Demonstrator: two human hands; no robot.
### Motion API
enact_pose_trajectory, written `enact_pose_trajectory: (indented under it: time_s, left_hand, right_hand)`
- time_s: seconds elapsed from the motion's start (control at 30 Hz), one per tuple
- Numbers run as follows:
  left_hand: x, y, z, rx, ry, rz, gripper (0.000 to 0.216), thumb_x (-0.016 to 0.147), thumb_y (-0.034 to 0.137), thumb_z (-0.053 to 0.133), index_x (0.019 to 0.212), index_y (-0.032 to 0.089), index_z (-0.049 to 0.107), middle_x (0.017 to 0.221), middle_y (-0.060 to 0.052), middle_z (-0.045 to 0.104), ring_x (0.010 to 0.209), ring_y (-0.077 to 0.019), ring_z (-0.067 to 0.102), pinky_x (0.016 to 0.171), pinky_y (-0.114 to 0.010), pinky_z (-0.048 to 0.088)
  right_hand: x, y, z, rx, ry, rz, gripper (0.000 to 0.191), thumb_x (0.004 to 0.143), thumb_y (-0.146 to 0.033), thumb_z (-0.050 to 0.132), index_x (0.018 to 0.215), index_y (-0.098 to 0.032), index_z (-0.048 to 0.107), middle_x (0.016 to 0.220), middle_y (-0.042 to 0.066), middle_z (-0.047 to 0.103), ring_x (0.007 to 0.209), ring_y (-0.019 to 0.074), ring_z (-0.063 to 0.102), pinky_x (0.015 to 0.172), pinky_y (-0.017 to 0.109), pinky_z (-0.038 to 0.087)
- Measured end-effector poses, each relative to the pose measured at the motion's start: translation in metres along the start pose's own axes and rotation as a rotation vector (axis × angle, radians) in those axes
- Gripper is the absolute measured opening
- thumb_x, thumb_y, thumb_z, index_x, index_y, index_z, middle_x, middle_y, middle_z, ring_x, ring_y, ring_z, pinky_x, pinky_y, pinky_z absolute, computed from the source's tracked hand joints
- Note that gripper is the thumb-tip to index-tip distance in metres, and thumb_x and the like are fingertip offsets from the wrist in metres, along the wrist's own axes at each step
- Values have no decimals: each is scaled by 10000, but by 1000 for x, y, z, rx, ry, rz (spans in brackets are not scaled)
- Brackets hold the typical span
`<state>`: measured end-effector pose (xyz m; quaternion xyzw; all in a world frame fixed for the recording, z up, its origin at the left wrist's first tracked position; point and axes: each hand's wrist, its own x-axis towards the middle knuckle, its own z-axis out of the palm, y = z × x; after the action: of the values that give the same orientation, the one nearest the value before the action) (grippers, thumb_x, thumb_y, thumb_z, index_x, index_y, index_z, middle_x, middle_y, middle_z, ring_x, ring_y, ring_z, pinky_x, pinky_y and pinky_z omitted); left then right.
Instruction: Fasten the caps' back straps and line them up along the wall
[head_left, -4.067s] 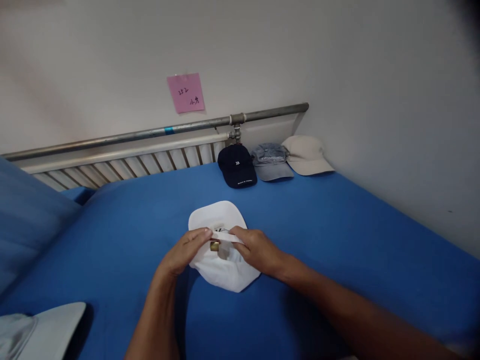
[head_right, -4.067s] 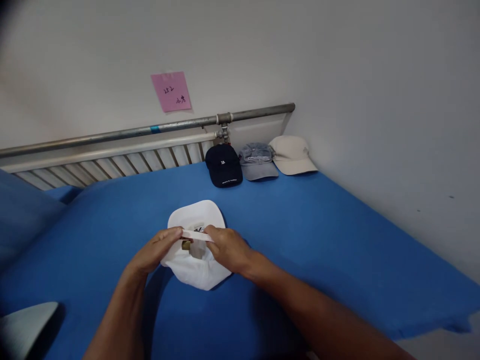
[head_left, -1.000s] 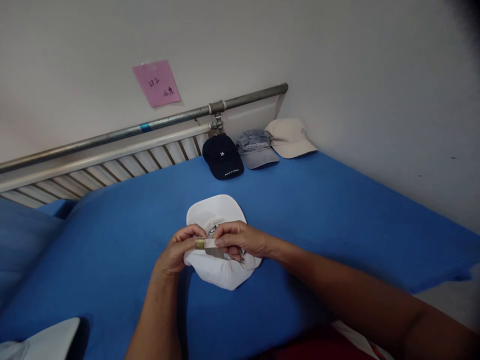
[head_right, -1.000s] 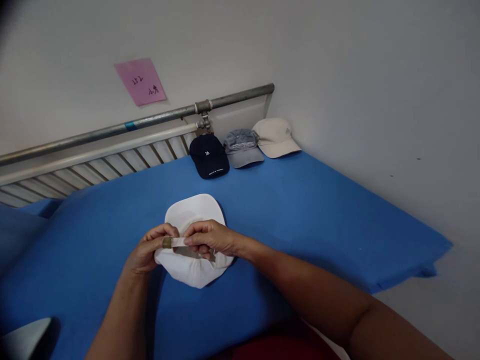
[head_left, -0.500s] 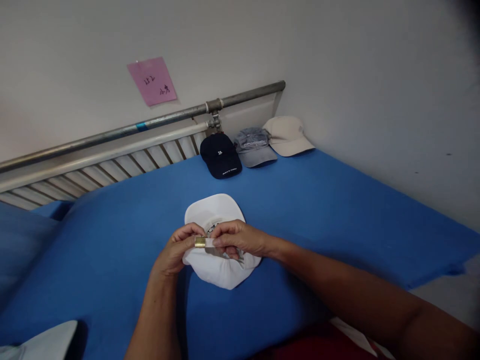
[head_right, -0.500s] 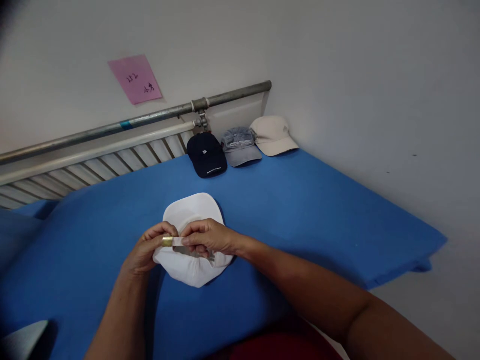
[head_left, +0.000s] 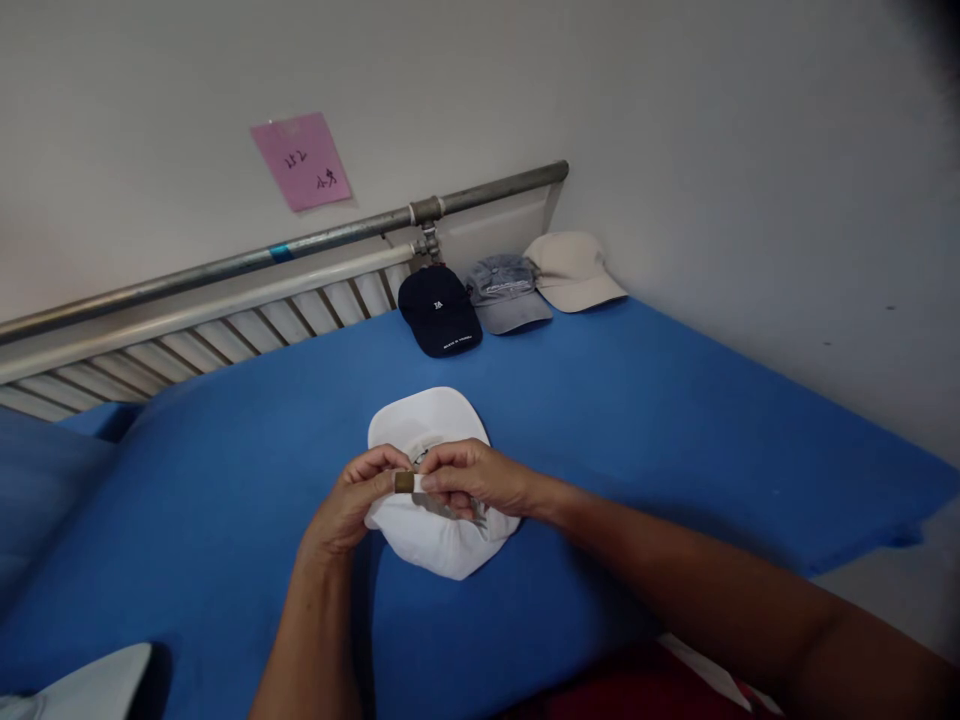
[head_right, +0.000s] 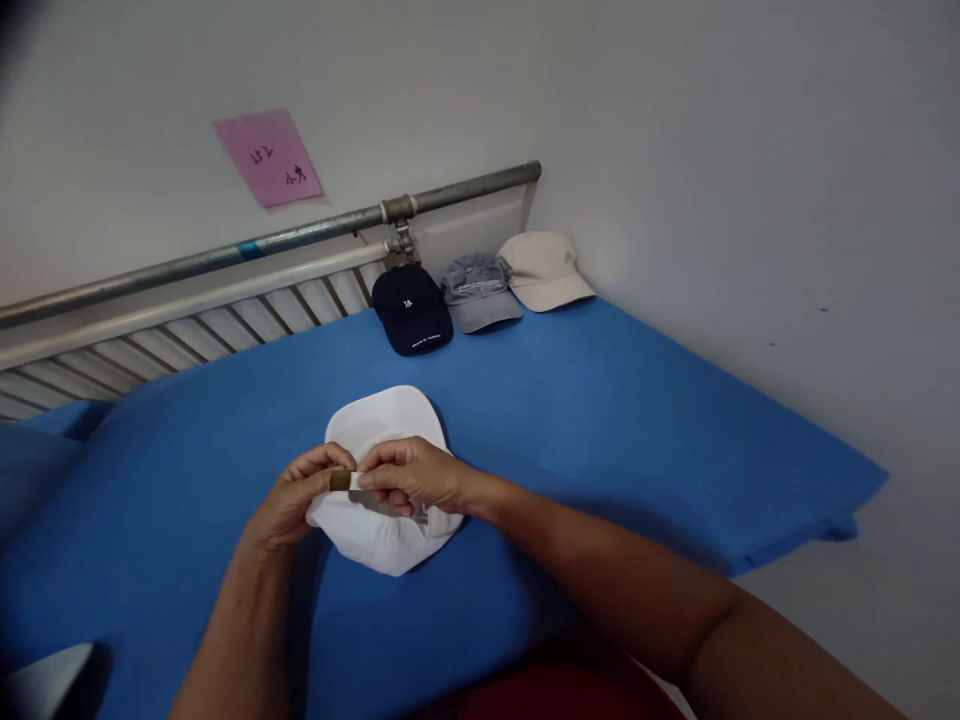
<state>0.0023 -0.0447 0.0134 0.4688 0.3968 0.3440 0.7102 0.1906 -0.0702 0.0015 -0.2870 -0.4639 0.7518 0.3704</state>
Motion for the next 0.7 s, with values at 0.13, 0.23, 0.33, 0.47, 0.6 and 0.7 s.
enact_pose_trajectory:
  time_s: [0.13,0.23,0.33,0.47,0.6,0.7]
  left_hand:
    - [0,1,0,4,6,23,249,572,289,831,684,145,661,565,19,623,449,-71,513,440,-166,359]
    - [-1,2,1,4,7,42,250,574,298,830,682,148,662,553,24,613,438,-68,502,428,-163,355]
    - [-2,2,2,16,13,30,240,569,280,832,681,148,665,563,29,607,440,-59,498,429,-157,356]
    - [-2,1,3,49,9,2,216,558,220,830,677,146,666,590,29,610,458,-57,506,440,-156,368]
    - [-2,0,1,30,52,30,205,573,224,821,689,155,667,596,32,607,464,-62,514,449,-162,381]
    - [-2,0,1,24,46,25,206,563,222,823,678,152,666,585,29,603,452,-63,506,439,-165,375]
  right_hand:
    - [-2,-4,3,-43,68,-31,112,763,-234,641,823,-157,585,513,-75,510,385,46,434,375,170,360]
    - [-5,-8,3,-123,115,-73,105,755,-201,633,837,-161,581,525,-67,534,427,59,480,417,178,398]
    - [-6,-10,4,-132,141,-107,126,711,-158,646,819,-161,580,545,-66,547,468,63,506,465,185,433]
    - [-8,-13,4,-162,135,-116,140,714,-195,659,824,-166,576,627,-51,583,520,66,533,503,194,444]
    - [-11,-22,0,-271,136,-59,204,686,-161,664,872,-176,583,626,-53,589,552,76,545,491,179,415]
    - [-12,-26,-2,-250,114,-35,249,637,-118,663,859,-177,570,580,-68,577,494,67,510,464,177,397]
